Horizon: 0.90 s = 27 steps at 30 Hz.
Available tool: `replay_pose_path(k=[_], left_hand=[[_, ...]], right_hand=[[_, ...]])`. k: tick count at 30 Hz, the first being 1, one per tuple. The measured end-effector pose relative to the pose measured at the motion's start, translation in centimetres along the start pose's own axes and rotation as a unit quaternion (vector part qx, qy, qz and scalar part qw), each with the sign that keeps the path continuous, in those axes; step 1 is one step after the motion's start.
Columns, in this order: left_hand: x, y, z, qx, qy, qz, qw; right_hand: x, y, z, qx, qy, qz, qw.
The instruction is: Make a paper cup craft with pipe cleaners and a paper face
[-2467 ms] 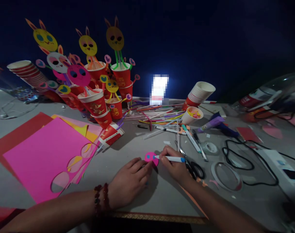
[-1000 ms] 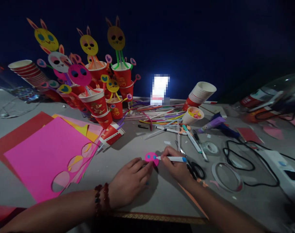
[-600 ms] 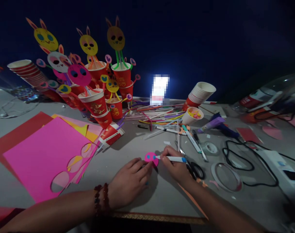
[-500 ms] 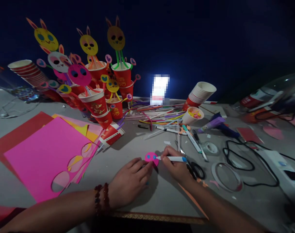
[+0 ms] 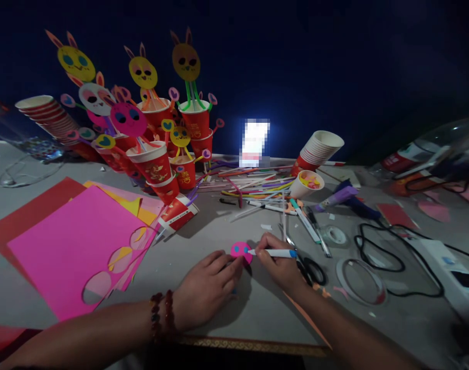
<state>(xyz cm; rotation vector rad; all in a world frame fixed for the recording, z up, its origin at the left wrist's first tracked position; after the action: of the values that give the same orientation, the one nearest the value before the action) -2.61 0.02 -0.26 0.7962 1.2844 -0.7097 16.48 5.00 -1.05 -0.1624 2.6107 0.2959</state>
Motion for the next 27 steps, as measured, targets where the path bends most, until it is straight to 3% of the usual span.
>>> replay_pose_path(k=[7,18,27], left_hand=[[0.10,0.01,-0.03,0.002,-0.002,0.001,1.000],[0.03,0.02,0.09,-0.006,-0.012,0.002,1.000],[0.21,-0.14,-0.01,-0.002,-0.014,0.005,1.000]], right_hand=[[-0.06,0.04,0.05,0.002,0.004,0.004,1.000],[0.04,-0.04,0.47,0.044,0.105,0.038,0.993],[-0.12,-0.13,0.25,0.036,0.093,0.040,0.994]])
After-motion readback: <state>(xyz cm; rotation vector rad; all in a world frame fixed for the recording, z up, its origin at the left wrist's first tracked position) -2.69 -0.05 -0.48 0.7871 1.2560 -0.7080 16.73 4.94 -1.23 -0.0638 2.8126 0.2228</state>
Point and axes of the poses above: each hand's wrist, its own y-axis towards the middle knuckle, its own x-axis out of the palm, z = x × y, the point moved 3 cm from there along y, towards the middle knuckle, and after that the axes turned 1 degree about z, right-handed, at the moved point
